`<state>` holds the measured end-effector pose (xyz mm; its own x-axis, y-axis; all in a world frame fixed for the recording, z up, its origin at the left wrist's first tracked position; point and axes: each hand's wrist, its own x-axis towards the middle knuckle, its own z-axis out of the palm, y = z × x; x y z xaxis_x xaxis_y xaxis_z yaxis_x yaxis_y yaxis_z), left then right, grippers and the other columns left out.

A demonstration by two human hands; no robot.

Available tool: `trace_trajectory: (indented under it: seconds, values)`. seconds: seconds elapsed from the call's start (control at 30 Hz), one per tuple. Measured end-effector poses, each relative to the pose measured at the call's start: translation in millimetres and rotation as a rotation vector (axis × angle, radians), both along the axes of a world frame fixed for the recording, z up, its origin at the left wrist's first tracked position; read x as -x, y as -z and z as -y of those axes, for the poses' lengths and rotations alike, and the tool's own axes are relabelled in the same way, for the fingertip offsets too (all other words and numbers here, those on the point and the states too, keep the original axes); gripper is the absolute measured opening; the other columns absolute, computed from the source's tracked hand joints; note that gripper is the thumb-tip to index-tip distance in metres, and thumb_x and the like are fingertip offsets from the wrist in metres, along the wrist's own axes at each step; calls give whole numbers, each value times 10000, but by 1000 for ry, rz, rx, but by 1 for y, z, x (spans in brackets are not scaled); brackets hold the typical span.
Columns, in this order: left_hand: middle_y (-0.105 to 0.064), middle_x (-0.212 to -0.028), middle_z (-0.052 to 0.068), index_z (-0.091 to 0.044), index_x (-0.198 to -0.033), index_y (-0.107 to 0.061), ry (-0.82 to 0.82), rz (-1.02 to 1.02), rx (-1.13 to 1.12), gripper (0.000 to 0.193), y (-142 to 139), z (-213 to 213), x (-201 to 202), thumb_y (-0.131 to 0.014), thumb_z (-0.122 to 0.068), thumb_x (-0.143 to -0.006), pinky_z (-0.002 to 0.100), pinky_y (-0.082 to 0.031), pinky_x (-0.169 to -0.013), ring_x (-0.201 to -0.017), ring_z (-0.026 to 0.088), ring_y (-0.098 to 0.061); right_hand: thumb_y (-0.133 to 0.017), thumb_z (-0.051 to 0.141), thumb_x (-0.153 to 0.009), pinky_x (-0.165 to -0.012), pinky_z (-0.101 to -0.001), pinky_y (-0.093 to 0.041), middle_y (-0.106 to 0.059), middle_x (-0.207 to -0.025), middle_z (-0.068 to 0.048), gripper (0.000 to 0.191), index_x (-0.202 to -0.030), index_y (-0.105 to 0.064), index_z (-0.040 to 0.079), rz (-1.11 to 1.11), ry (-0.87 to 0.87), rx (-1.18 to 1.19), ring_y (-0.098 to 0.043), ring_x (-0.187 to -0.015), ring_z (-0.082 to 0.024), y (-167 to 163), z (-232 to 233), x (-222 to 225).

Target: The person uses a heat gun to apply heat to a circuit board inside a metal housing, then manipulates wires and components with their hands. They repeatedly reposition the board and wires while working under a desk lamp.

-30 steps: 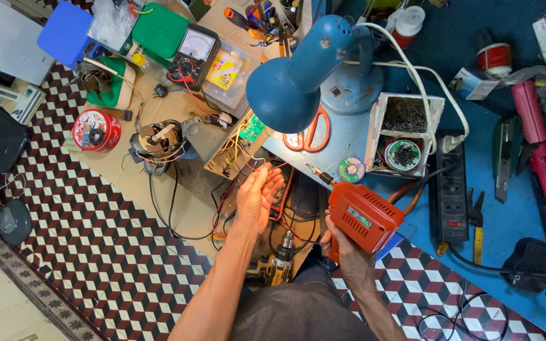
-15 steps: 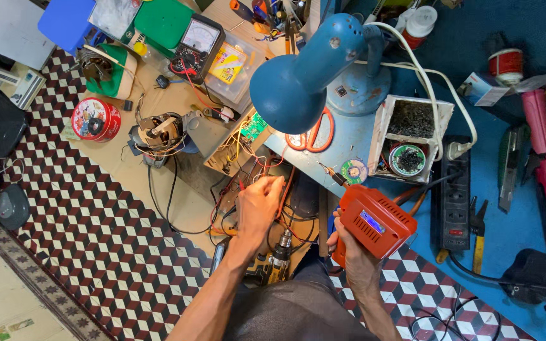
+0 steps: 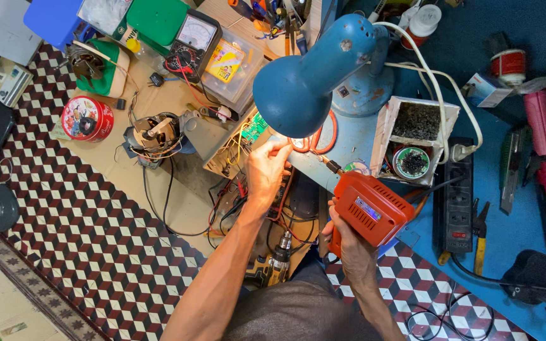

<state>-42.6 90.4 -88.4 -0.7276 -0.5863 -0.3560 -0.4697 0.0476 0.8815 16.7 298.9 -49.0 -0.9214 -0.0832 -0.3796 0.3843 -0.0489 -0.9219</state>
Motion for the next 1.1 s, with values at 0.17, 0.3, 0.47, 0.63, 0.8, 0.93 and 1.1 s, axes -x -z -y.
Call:
trace_trajectory:
  seconds: [0.17, 0.3, 0.47, 0.63, 0.8, 0.93, 1.1]
  values:
    - [-730, -876, 84, 1, -1062, -728, 3, -167, -254, 198, -1, 10, -4, -716, -157, -943, 265, -604, -649, -698, 104, -706, -706, 156, -927, -558, -275, -538, -669, -675, -56, 271, -1141, -722, -9, 17, 13, -18, -639, -582, -129, -10, 14, 11]
    - [-687, -968, 185, 18, -1097, -702, 230, -219, 439, 301, 3, 2, -12, -767, -115, -835, 372, -554, -637, -681, 249, -695, -702, 165, -912, -587, -268, -550, -712, -778, -20, 285, -1143, -700, -1, -61, 51, -13, -667, -621, -119, -14, 17, 11]
    - [-750, -939, 150, -28, -979, -712, 246, -256, 589, 130, 12, 1, 2, -740, -133, -908, 406, -570, -723, -827, 323, -735, -696, 197, -922, -598, -268, -539, -702, -715, -27, 291, -1156, -707, 23, -85, 49, -91, -672, -620, -115, -13, 12, 9]
    - [-766, -810, 101, -19, -984, -763, 143, -119, 239, 215, 7, 7, -1, -742, -224, -923, 328, -556, -617, -683, 174, -706, -692, 220, -933, -584, -275, -559, -695, -680, -16, 199, -1053, -738, 68, -62, -14, -153, -666, -609, -105, -9, 17, 9]
    - [-741, -813, 29, -31, -1030, -743, 79, -120, -133, 249, -11, 15, -16, -706, -257, -929, 237, -536, -553, -616, 57, -650, -686, 215, -936, -536, -280, -549, -683, -659, -14, 155, -937, -742, 70, 3, -30, -140, -648, -564, -109, -9, 33, 9]
    - [-748, -802, -7, -49, -1011, -757, 76, -91, -148, 251, -18, 21, -20, -700, -276, -921, 227, -507, -531, -592, 46, -616, -693, 202, -933, -498, -283, -522, -672, -630, -16, 154, -892, -730, 59, 14, 0, -134, -629, -529, -115, -12, 45, 6]
    - [-689, -726, 3, -34, -954, -774, 128, -90, -72, 282, -18, 29, -25, -690, -303, -964, 244, -428, -532, -592, 45, -547, -698, 201, -928, -481, -269, -524, -663, -610, -6, 138, -905, -717, 67, -42, 17, -194, -626, -506, -106, -16, 57, -3]
